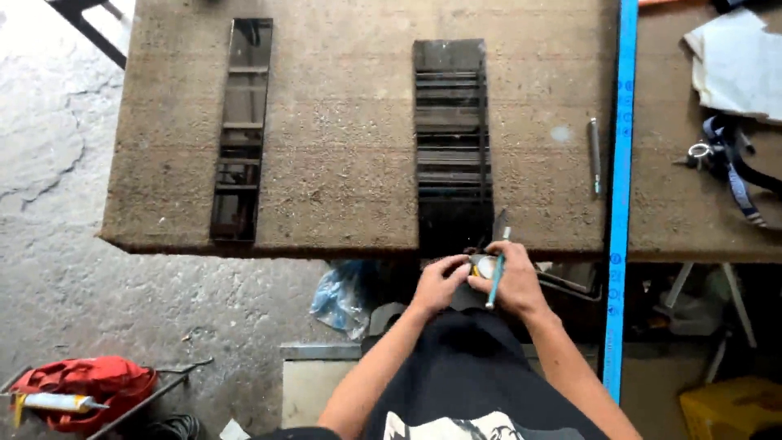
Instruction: Measuring and marking glass panels on a workbench using a tape measure, level, and pencil
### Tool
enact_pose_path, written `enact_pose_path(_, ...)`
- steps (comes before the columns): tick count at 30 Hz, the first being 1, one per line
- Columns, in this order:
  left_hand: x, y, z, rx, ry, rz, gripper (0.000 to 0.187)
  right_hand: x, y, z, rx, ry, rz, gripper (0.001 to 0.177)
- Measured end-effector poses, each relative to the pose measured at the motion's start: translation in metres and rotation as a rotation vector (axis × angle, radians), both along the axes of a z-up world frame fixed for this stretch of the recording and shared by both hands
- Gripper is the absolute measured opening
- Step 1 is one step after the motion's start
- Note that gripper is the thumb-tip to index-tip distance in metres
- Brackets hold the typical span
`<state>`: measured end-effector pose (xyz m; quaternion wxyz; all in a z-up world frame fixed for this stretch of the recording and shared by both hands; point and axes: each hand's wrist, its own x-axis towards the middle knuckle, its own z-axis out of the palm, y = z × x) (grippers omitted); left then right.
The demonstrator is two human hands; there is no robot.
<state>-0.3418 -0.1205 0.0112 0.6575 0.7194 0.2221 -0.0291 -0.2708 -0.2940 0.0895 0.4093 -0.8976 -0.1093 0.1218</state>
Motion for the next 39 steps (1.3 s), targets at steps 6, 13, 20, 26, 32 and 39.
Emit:
enact_pose_path(6,0.021,-0.002,0.006,-0.214,0.004,-0.066,0.036,0.018,-0.013,-0.019,-0.034,-0.070,0.112,0.070)
enact_pose_path(13,0.043,-0.002,0.010,-0.208,0.081,-0.053,0.037,0.045,-0.025,-0.013,0.037,0.015,0.187,0.076)
enact_pose_path(20,0.064,0.083,-0.024,0.305,0.065,0.268,0.019,0.128,-0.101,-0.047,-0.211,-0.210,-0.031,0.076)
enact_pose_path(26,0.077,0.069,-0.071,0.760,-0.077,0.249,0.021,0.140,-0.132,-0.083,-0.325,-0.163,-0.126,0.077)
enact_pose_path(32,0.075,0.061,-0.067,0.769,-0.218,0.293,0.019,0.131,-0.136,-0.067,-0.313,-0.129,-0.124,0.074)
enact_pose_path(39,0.066,0.060,-0.048,0.767,-0.238,0.212,0.020,0.131,-0.142,-0.081,-0.292,-0.196,-0.117,0.073)
